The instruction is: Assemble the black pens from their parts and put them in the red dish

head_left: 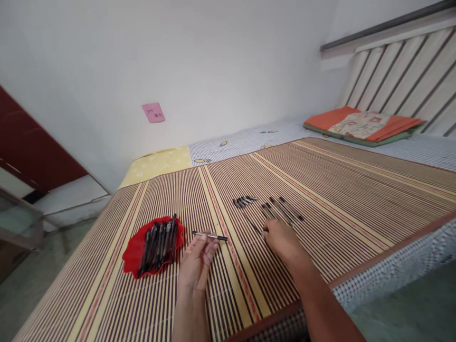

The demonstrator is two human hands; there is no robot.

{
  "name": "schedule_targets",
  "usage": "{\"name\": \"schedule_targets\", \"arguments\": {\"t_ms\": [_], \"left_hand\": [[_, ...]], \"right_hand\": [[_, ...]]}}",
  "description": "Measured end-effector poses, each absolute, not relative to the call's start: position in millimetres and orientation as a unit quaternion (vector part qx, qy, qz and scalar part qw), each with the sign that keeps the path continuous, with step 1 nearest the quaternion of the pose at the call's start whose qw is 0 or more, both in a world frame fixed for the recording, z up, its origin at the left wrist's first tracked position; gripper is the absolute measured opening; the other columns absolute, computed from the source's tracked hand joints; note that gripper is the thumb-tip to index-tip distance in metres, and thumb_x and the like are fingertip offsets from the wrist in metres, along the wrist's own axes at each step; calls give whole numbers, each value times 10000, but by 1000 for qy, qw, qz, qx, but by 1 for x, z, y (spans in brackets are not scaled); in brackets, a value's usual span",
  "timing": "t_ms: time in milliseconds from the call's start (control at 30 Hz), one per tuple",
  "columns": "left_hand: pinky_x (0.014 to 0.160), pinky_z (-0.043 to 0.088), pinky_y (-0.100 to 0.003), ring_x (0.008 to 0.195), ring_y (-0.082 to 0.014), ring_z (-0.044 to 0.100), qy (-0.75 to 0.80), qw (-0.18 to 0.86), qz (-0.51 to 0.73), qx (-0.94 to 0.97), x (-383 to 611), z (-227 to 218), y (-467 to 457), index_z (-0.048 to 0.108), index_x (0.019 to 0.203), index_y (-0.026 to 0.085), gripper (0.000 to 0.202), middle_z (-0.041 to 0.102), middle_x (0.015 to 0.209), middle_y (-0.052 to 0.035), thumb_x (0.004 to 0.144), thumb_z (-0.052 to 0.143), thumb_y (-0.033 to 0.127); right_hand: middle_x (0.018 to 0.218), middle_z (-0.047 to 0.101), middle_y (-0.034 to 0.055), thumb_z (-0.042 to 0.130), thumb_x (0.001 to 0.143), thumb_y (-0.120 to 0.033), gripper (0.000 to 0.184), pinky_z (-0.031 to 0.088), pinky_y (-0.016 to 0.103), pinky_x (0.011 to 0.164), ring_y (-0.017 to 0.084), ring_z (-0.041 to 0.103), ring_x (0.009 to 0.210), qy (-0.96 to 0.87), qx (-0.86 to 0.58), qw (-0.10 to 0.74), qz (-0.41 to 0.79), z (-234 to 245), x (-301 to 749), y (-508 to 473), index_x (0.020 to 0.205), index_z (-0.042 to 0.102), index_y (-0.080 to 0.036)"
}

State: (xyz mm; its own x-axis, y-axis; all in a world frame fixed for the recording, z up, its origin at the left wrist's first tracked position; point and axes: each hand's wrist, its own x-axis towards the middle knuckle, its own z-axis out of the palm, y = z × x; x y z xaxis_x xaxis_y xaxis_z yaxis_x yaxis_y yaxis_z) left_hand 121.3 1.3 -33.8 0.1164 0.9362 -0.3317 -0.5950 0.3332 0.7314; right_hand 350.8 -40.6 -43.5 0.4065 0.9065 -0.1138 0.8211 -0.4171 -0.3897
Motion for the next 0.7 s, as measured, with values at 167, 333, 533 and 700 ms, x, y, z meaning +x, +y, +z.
{"name": "schedule_targets", "arguments": {"t_ms": [167,333,533,700], "left_hand": [[618,600,-213,638,-143,698,391,711,546,206,120,-33,0,701,829,51,192,716,743,-110,899,526,13],[620,601,-229,638,-158,699,387,709,552,208,121,-34,1,680,802,45,187,705,724,-120,898,523,9],[612,592,-212,687,-165,709,383,668,616,166,112,-33,6,639,760,72,203,688,714,-100,914,517,22],[623,594,-197,674,-141,700,376,639,659,127,100,-27,10,620,750,84,231,652,666,-60,931,492,20]], "right_hand": [[870,720,133,613,856,-177,62,377,293,606,260,689,805,-537,-816,129,169,-44,346,-39,851,671,-155],[803,681,118,576,835,-128,71,346,283,583,226,650,729,-542,-810,138,179,-42,341,-39,809,640,-146],[693,530,-20,528,836,-205,71,355,234,566,141,514,642,-609,-642,353,304,-25,328,-46,777,566,-201],[643,444,-50,563,783,-199,46,324,227,545,117,414,599,-622,-560,413,359,-7,316,-51,737,570,-197]]}}
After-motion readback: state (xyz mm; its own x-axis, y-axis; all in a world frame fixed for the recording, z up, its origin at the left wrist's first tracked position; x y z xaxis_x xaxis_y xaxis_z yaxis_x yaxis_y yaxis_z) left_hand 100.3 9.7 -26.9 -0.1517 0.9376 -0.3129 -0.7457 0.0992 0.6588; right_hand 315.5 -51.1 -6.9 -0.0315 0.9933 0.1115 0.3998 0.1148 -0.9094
